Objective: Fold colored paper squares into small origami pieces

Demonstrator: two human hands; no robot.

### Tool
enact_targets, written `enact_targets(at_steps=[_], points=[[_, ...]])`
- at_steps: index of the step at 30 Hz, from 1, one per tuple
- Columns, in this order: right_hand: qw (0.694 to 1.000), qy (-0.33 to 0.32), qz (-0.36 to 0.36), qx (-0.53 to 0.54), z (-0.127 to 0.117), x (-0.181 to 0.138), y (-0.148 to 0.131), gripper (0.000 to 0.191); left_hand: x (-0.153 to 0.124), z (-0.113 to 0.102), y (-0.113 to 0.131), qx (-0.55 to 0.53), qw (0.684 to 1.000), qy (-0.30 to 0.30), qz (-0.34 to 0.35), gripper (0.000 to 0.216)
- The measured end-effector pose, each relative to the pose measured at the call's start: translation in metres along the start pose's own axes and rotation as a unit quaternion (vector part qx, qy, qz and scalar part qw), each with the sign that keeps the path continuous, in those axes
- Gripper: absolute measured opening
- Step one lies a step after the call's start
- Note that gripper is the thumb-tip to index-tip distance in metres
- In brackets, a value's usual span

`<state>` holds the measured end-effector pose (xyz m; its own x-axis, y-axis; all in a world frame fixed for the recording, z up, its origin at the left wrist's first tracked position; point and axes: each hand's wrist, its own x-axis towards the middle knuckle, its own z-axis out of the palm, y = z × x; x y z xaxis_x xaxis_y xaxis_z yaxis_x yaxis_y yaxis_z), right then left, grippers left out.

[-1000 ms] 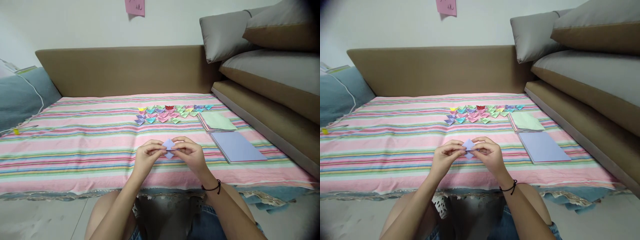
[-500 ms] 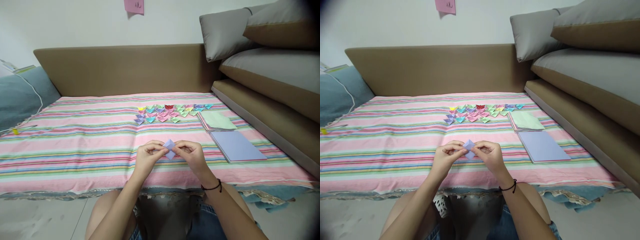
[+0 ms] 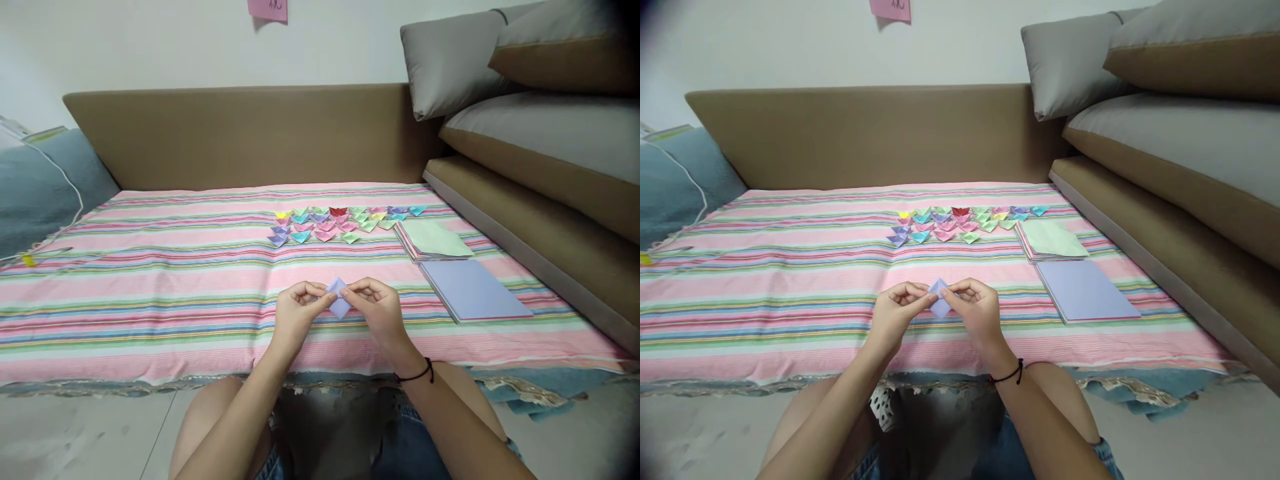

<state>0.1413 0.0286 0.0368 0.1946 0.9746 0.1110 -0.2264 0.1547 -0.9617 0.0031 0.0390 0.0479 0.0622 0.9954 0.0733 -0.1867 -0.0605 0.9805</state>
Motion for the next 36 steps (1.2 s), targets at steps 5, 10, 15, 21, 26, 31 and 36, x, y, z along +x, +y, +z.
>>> enact_targets(at_steps=[5, 10, 15, 21, 26, 31, 36], points=[[1.000, 0.018, 0.001, 0.003, 0.001, 0.000, 0.002, 0.021, 0.000, 0.003, -0.002, -0.006, 1.000, 0.005, -0.011, 0.020], [1.000, 0.025, -0.008, 0.001, 0.001, -0.001, 0.003, 0.020, 0.000, 0.005, -0.004, -0.007, 1.000, 0.023, -0.012, 0.019], [0.999, 0.031, -0.012, 0.006, 0.003, -0.002, 0.004, 0.020, 0.001, 0.006, -0.004, -0.002, 0.999, 0.034, -0.008, 0.017], [0.999, 0.028, -0.023, 0.009, 0.004, -0.003, 0.004, 0.019, 0.001, 0.007, -0.005, 0.001, 0.999, 0.038, 0.001, 0.019], [0.999, 0.009, -0.018, 0.033, 0.004, -0.004, 0.001, 0.032, 0.000, 0.007, -0.005, 0.008, 0.999, 0.032, 0.005, 0.020], [0.999, -0.020, -0.011, 0.045, 0.002, -0.003, -0.003, 0.041, 0.001, 0.004, -0.003, -0.019, 1.000, -0.014, 0.019, 0.024], [0.998, -0.064, -0.002, -0.005, -0.002, 0.000, -0.003, 0.045, 0.003, -0.003, 0.002, 0.074, 0.990, -0.090, 0.073, 0.026]])
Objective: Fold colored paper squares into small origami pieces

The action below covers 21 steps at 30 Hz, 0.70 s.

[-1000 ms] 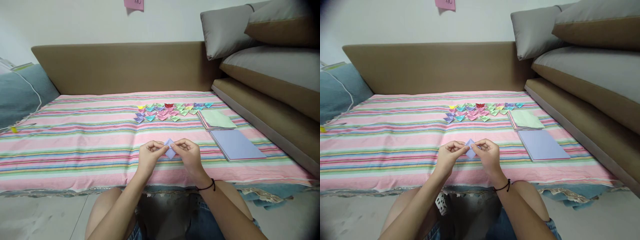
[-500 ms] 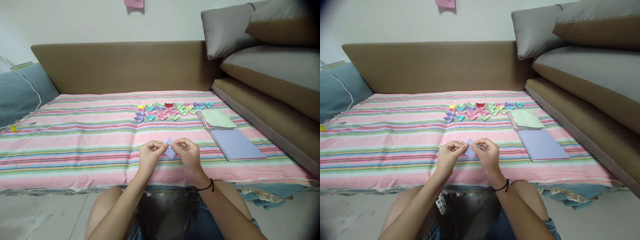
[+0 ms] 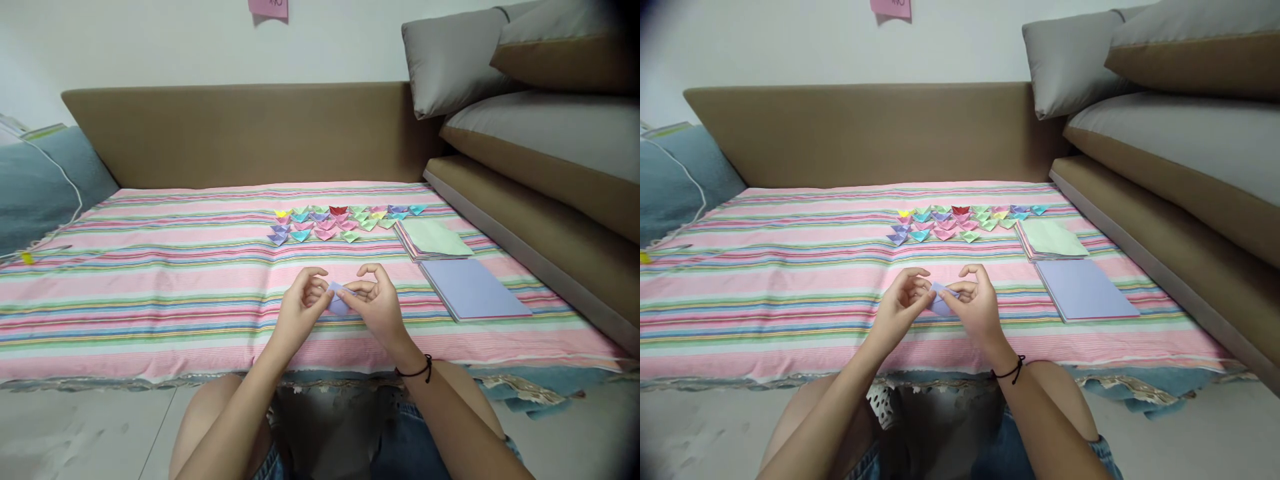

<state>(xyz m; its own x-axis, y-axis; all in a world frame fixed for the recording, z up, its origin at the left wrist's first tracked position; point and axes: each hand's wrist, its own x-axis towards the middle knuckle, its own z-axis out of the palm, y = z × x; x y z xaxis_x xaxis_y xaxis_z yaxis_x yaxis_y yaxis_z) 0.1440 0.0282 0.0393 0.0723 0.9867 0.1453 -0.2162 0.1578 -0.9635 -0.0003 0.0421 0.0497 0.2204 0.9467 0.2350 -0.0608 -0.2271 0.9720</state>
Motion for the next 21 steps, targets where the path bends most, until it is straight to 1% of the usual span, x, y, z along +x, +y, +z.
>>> enact_targets(at_steps=[3, 5, 7, 10, 12, 16, 18, 21], points=[[0.999, -0.031, -0.006, -0.033, -0.002, 0.000, 0.001, 0.043, 0.000, -0.006, 0.001, 0.109, 0.994, 0.004, 0.027, 0.012], [0.999, -0.034, -0.008, -0.035, -0.002, 0.000, 0.001, 0.045, 0.000, -0.008, 0.001, 0.122, 0.992, 0.020, 0.015, 0.010], [1.000, -0.026, 0.002, -0.013, -0.002, 0.001, 0.000, 0.050, 0.000, -0.008, 0.001, 0.086, 0.995, 0.037, -0.015, 0.012], [0.998, 0.009, 0.031, 0.044, 0.001, 0.001, 0.001, 0.053, -0.001, -0.004, -0.001, 0.017, 0.997, 0.068, -0.043, 0.013], [0.994, 0.038, 0.055, 0.082, 0.003, 0.001, 0.003, 0.048, -0.001, 0.000, -0.003, -0.018, 0.995, 0.089, -0.050, 0.013], [0.986, 0.073, 0.083, 0.122, 0.008, 0.000, 0.008, 0.027, -0.002, 0.006, -0.005, -0.054, 0.990, 0.120, -0.058, 0.013], [0.985, 0.086, 0.080, 0.126, 0.009, -0.001, 0.009, 0.022, -0.002, 0.006, -0.005, -0.053, 0.990, 0.119, -0.060, 0.013], [0.986, 0.095, 0.063, 0.121, 0.008, -0.001, 0.009, 0.019, -0.002, 0.006, -0.004, -0.041, 0.992, 0.104, -0.061, 0.013]])
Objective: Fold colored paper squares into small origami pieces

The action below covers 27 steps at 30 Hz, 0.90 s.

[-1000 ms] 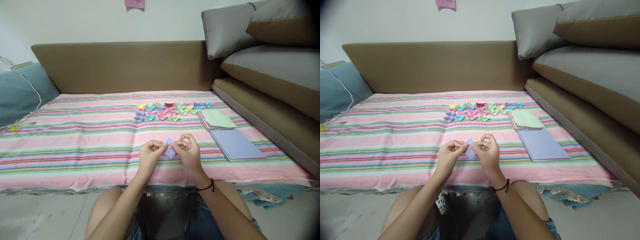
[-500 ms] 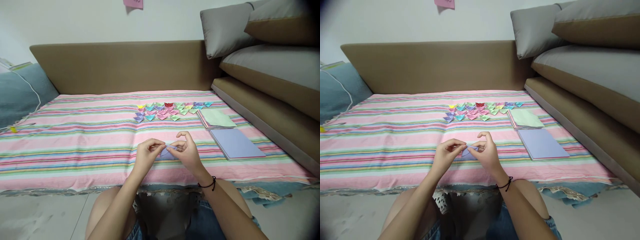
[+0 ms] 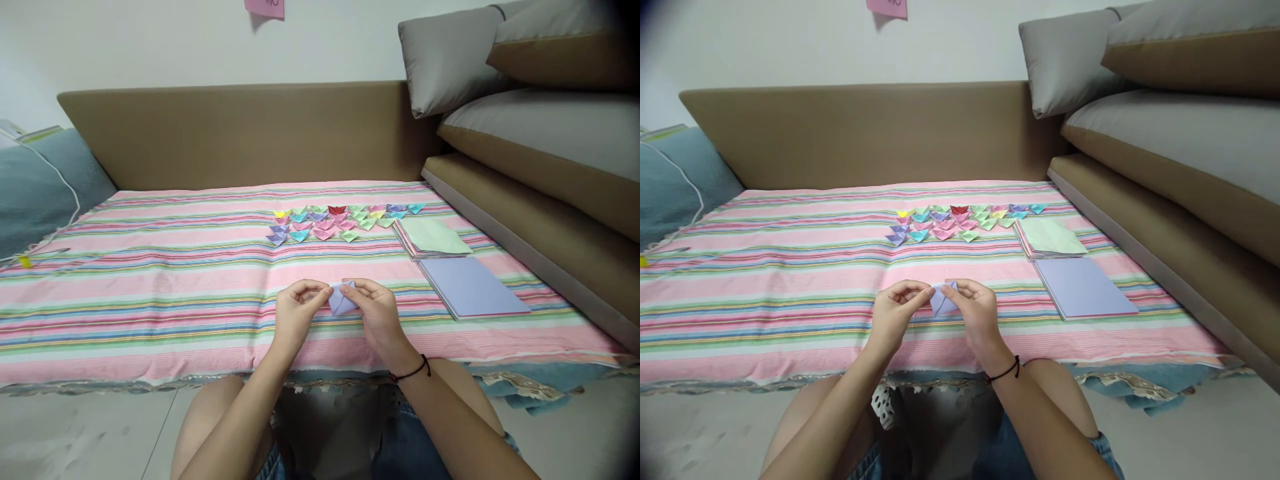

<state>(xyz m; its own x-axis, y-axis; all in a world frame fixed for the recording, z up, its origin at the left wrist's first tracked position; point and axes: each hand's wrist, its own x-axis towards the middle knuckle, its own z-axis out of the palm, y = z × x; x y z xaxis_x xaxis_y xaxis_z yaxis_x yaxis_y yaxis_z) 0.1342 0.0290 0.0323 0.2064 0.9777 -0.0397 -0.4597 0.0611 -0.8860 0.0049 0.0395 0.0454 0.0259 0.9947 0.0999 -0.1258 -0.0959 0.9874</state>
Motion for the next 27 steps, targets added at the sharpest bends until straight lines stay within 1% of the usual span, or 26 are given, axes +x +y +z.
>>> enact_targets(at_steps=[7, 10, 13, 15, 18, 19, 20, 21, 24, 27], points=[[0.999, 0.016, -0.047, -0.012, -0.001, 0.001, 0.000, 0.013, -0.001, 0.003, 0.003, 0.024, 0.999, 0.017, 0.015, 0.013], [0.999, 0.005, -0.046, -0.017, -0.001, 0.002, 0.000, 0.012, -0.001, 0.004, 0.002, 0.028, 0.999, 0.019, 0.021, 0.013], [0.998, -0.012, -0.048, -0.032, -0.002, 0.002, -0.002, 0.012, 0.000, 0.003, 0.002, 0.029, 0.999, 0.015, 0.042, 0.013], [0.997, -0.018, -0.060, -0.041, -0.003, 0.002, -0.004, 0.011, 0.001, 0.001, 0.002, 0.021, 0.998, -0.017, 0.055, 0.014], [0.997, -0.019, -0.058, -0.051, -0.005, 0.003, -0.007, 0.011, 0.003, -0.003, 0.004, 0.005, 0.992, -0.112, 0.062, 0.026], [0.997, -0.022, -0.053, -0.056, -0.005, 0.003, -0.008, 0.012, 0.003, -0.004, 0.005, 0.002, 0.988, -0.137, 0.063, 0.028], [0.997, -0.028, -0.049, -0.061, -0.005, 0.003, -0.008, 0.012, 0.004, -0.005, 0.005, 0.001, 0.986, -0.150, 0.066, 0.029], [0.996, -0.036, -0.047, -0.069, -0.005, 0.004, -0.009, 0.014, 0.004, -0.005, 0.005, 0.001, 0.987, -0.148, 0.069, 0.028], [0.992, -0.066, -0.044, -0.096, -0.005, 0.004, -0.010, 0.017, 0.004, -0.005, 0.003, -0.008, 0.992, -0.107, 0.072, 0.025], [0.989, -0.082, -0.040, -0.119, -0.005, 0.004, -0.011, 0.030, 0.003, -0.004, 0.001, -0.013, 0.994, -0.094, 0.058, 0.026]])
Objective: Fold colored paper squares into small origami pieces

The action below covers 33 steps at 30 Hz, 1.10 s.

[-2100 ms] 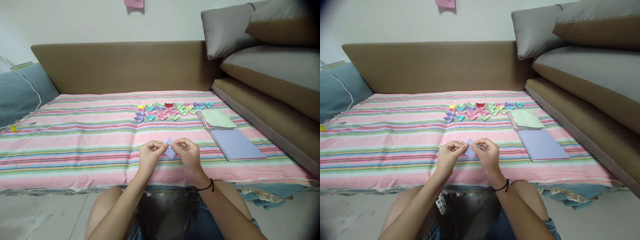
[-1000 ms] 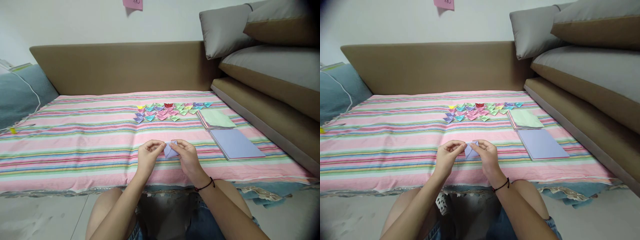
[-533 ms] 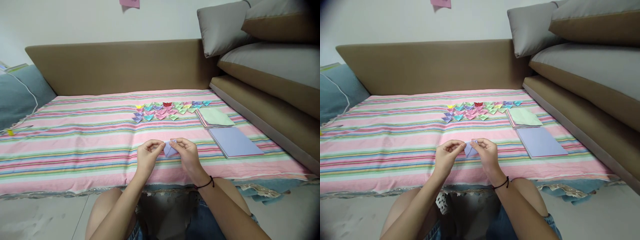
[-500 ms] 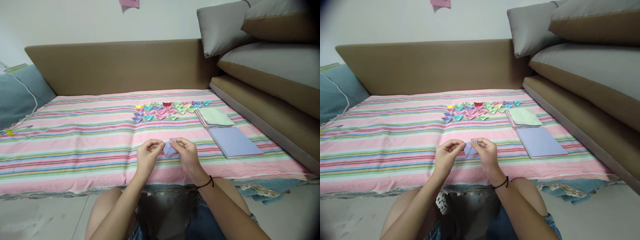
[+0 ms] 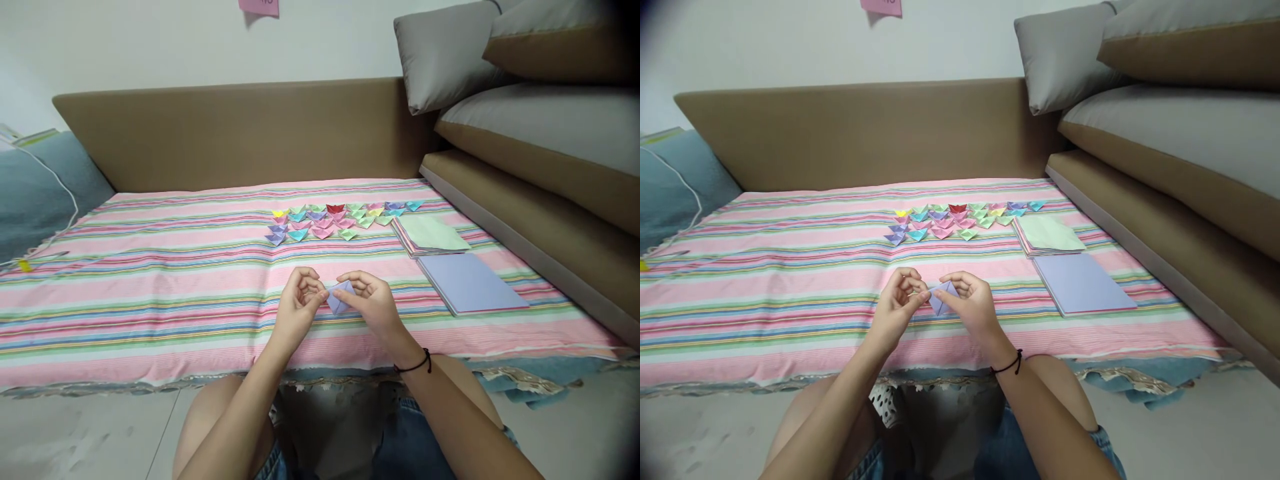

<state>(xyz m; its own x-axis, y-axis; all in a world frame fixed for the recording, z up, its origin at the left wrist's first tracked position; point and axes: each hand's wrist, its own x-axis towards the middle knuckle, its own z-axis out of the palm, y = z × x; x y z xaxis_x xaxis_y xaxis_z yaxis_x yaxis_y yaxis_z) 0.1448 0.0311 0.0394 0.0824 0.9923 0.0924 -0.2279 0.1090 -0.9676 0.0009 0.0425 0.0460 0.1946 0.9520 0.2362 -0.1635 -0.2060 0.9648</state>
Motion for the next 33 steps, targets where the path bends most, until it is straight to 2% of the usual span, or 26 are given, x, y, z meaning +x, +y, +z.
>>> enact_targets(at_steps=[4, 11, 21, 24, 28, 33], points=[[1.000, 0.008, 0.015, -0.007, -0.0017, -0.0002, 0.0005, 0.035, -0.0008, 0.0018, 0.0001, 0.002, 1.000, -0.001, -0.002, 0.023], [1.000, 0.016, 0.019, 0.013, -0.0033, 0.0003, -0.0018, 0.022, -0.0005, 0.0027, 0.0002, -0.005, 1.000, 0.010, -0.011, 0.025], [1.000, -0.009, 0.012, 0.020, -0.0070, 0.0029, 0.0015, 0.017, 0.0001, -0.0006, 0.0047, 0.000, 0.999, -0.002, -0.032, 0.029], [0.999, -0.023, 0.028, 0.027, -0.0051, 0.0025, 0.0020, 0.025, -0.0009, 0.0007, 0.0022, -0.023, 0.998, 0.038, -0.043, 0.031], [0.998, -0.016, 0.051, 0.027, -0.0014, 0.0002, 0.0024, 0.052, -0.0014, 0.0030, -0.0020, -0.058, 0.994, 0.087, -0.045, 0.031], [1.000, 0.004, 0.017, 0.022, -0.0002, -0.0008, 0.0021, 0.050, -0.0011, 0.0049, -0.0027, -0.065, 0.993, 0.086, -0.039, 0.033]])
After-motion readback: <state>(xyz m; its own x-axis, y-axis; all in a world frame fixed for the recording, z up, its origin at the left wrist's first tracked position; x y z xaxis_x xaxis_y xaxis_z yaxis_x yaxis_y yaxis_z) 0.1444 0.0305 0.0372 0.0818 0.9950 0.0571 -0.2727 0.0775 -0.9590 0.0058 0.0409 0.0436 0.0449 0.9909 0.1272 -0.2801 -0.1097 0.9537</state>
